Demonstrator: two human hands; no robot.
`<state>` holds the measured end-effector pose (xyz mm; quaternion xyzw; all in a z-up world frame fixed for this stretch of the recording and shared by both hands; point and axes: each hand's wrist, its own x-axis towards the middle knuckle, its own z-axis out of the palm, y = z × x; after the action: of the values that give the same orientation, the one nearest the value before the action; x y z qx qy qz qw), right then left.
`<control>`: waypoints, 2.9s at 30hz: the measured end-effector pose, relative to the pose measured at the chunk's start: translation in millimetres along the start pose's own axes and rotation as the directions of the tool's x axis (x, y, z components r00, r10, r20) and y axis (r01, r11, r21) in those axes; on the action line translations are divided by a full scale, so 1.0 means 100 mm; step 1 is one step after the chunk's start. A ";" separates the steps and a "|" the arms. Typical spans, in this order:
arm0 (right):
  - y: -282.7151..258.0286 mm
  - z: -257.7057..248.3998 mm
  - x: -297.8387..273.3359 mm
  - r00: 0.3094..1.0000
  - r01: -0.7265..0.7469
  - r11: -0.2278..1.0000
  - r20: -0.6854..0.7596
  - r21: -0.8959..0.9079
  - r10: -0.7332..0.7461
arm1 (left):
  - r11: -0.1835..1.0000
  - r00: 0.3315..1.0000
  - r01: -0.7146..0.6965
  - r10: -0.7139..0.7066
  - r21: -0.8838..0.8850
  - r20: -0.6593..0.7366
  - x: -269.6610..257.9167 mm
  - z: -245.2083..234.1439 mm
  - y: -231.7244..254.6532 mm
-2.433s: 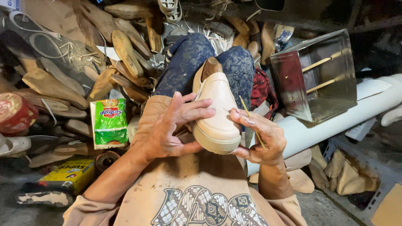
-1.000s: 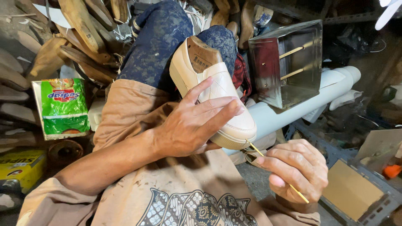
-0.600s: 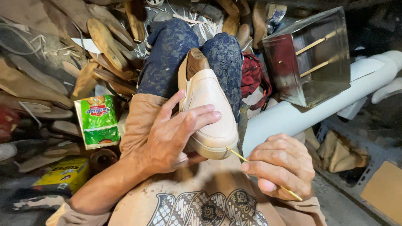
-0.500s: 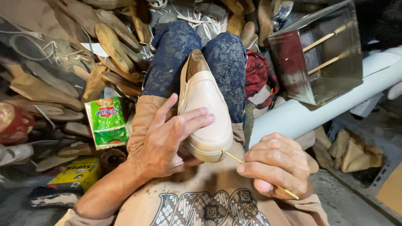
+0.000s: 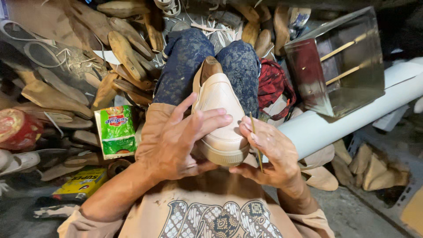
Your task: The person uses a thin stick to apply a substance along the seam of a beige slip-on shoe. They then separate the shoe's sole from the upper, place the sole on a nearby surface, and reattach it to the shoe.
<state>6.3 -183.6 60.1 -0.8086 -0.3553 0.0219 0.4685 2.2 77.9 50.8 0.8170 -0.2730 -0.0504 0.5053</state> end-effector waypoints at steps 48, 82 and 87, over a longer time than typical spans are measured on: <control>-0.41 -0.37 0.25 0.988 0.157 0.972 0.031 -0.173 -0.154 | 0.985 0.969 -0.160 0.170 0.067 -0.182 -0.20 0.18 -0.06; 0.30 0.67 0.26 0.830 -0.324 0.932 -0.423 0.166 0.364 | 0.935 0.854 0.352 -0.304 0.038 -0.422 -1.28 -0.36 -0.40; 0.18 0.37 0.37 0.951 -0.088 0.991 -0.287 0.102 0.114 | 0.900 0.834 0.339 -0.423 -0.274 -0.354 -1.38 -0.31 -0.51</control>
<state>30.3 -139.5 36.1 -0.7988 -0.2391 -0.0581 0.5490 -83.3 188.9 -4.4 0.7924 0.0132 -0.0074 0.6099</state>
